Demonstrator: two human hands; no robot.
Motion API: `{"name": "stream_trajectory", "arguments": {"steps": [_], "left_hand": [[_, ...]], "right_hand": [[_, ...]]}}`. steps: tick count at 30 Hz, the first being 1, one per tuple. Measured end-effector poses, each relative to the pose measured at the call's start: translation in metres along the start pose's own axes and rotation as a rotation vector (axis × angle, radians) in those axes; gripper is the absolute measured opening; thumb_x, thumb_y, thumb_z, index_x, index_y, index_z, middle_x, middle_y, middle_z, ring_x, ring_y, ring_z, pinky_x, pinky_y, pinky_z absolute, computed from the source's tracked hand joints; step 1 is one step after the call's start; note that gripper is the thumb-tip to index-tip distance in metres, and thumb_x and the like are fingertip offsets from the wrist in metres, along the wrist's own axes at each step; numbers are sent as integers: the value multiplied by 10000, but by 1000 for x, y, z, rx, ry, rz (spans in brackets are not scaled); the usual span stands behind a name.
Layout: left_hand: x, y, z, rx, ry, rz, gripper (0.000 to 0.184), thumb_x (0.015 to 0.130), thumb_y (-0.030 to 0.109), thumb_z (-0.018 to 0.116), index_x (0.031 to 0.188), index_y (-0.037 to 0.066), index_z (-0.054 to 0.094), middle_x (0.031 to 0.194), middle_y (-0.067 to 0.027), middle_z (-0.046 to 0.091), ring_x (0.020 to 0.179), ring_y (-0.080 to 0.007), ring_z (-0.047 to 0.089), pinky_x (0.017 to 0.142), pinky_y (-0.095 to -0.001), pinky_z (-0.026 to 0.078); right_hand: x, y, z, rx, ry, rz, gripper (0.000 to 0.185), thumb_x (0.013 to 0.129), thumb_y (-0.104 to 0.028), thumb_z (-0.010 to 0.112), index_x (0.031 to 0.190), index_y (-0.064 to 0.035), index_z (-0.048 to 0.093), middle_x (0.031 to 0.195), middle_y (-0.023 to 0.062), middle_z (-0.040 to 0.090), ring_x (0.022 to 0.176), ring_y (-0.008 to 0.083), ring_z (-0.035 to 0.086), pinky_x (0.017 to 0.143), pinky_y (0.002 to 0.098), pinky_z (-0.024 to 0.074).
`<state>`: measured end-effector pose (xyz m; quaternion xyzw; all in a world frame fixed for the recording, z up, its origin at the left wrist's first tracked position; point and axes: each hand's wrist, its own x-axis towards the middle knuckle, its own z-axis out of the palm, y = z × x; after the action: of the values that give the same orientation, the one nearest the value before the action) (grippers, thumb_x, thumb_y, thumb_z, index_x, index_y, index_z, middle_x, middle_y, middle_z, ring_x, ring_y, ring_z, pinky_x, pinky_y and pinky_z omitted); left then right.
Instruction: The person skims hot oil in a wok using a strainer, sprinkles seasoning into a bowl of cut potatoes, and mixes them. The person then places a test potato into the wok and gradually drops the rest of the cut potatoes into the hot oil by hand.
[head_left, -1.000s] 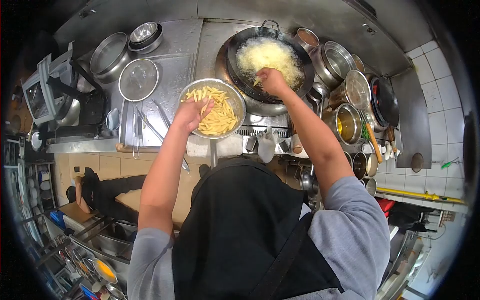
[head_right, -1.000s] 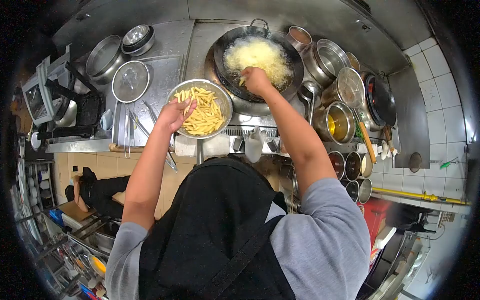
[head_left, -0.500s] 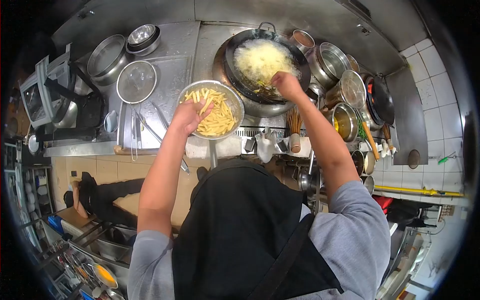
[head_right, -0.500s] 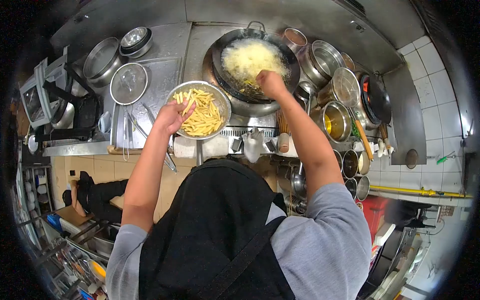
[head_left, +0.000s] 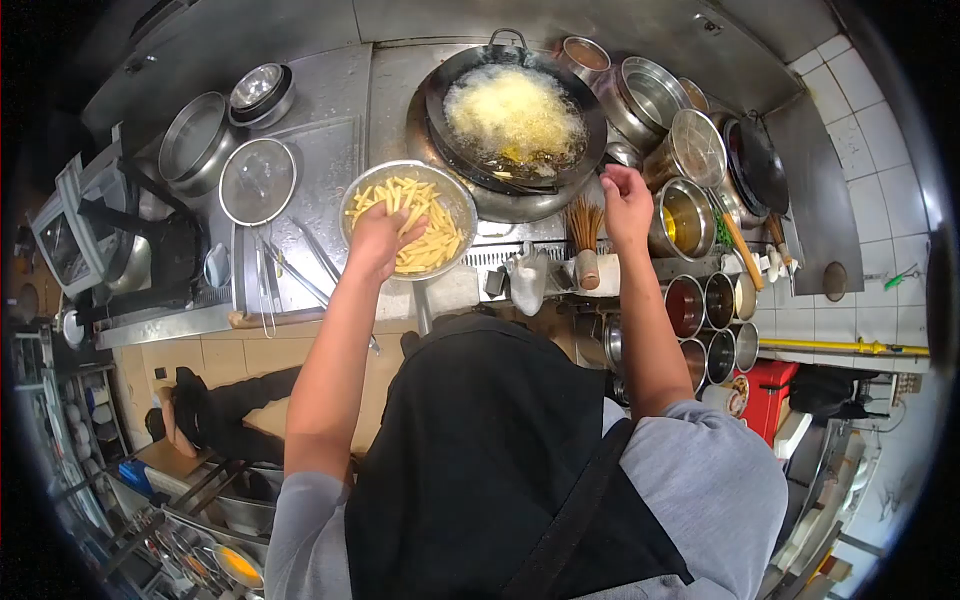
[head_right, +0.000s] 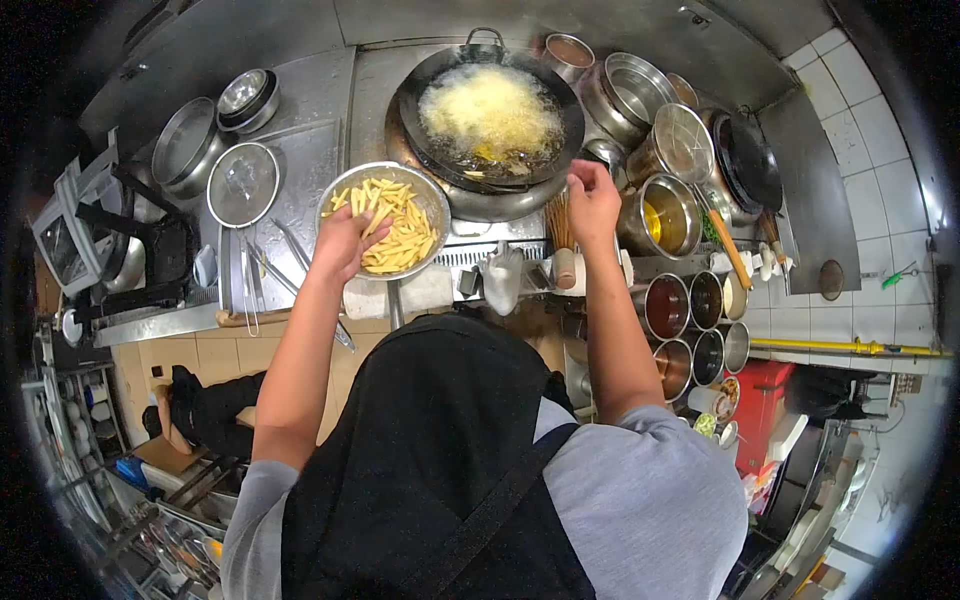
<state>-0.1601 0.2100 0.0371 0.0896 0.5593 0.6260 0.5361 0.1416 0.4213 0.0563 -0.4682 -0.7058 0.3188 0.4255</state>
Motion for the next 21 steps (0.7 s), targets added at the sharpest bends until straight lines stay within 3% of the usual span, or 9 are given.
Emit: {"name": "stream_trajectory", "arguments": {"steps": [5, 9, 15, 16, 17, 18, 19, 20, 21], "left_hand": [[47, 12, 68, 182, -165, 48, 246, 964, 9, 489, 1195, -72, 512, 1148, -168, 593, 1003, -263, 656, 855, -324, 576], [80, 14, 123, 325, -317, 10, 230, 946, 38, 549, 1157, -52, 559, 1045, -130, 660, 910, -217, 681, 805, -305, 585], [127, 9, 152, 511, -217, -77, 176, 946, 69, 566, 1083, -37, 599, 995, -107, 656, 809, -176, 679, 714, -257, 592], [142, 2, 148, 639, -181, 3, 249, 947, 177, 580, 1086, -25, 623, 1063, -138, 666, 801, -260, 690, 723, -364, 584], [153, 2, 145, 639, -175, -4, 249, 947, 177, 580, 1086, -25, 623, 1063, -138, 666, 801, -260, 690, 723, -364, 584], [163, 2, 142, 1201, -166, 194, 311, 944, 251, 570, 1088, -17, 636, 1113, -166, 656, 801, -322, 685, 731, -417, 568], [172, 1, 138, 1759, -153, 404, 375, 942, 324, 561, 1089, -9, 649, 1164, -195, 645, 801, -384, 679, 739, -471, 552], [187, -9, 127, 1730, -153, 378, 436, 920, 400, 533, 1091, 24, 672, 1252, -212, 602, 924, -442, 649, 825, -568, 481], [167, 1, 135, 1731, -155, 372, 436, 920, 400, 533, 1091, 24, 672, 1252, -212, 602, 924, -442, 649, 825, -568, 481]], "right_hand": [[-16, 15, 11, 250, -280, 185, 265, 844, -41, 661, 1104, -10, 618, 938, 80, 669, 864, 155, 634, 795, 296, 513], [1, -30, 61, 559, -526, 407, 637, 845, -132, 724, 1384, -6, 408, 915, 104, 621, 720, 139, 612, 604, 273, 532], [44, 16, 105, 544, -434, 485, 181, 809, -22, 697, 973, 18, 631, 738, 68, 620, 619, 153, 625, 525, 297, 529], [51, 27, 105, 376, -452, 435, 167, 794, -33, 707, 945, 10, 650, 748, 83, 644, 647, 160, 642, 560, 306, 536], [53, 36, 104, 207, -471, 385, 153, 778, -44, 717, 916, 2, 668, 759, 99, 668, 674, 167, 659, 594, 316, 543], [54, 34, 95, -100, -436, 146, 118, 784, -75, 679, 892, -31, 697, 824, 157, 700, 764, 238, 690, 711, 355, 547], [54, 36, 93, -99, -443, 151, 118, 784, -75, 679, 892, -31, 697, 824, 157, 700, 764, 238, 690, 711, 355, 547], [57, 39, 92, -233, -455, 78, 157, 793, -83, 643, 934, -47, 701, 872, 180, 696, 815, 284, 682, 762, 373, 536], [59, 42, 91, -368, -465, 4, 202, 801, -91, 608, 975, -63, 705, 920, 202, 691, 865, 329, 674, 813, 391, 525]]}}
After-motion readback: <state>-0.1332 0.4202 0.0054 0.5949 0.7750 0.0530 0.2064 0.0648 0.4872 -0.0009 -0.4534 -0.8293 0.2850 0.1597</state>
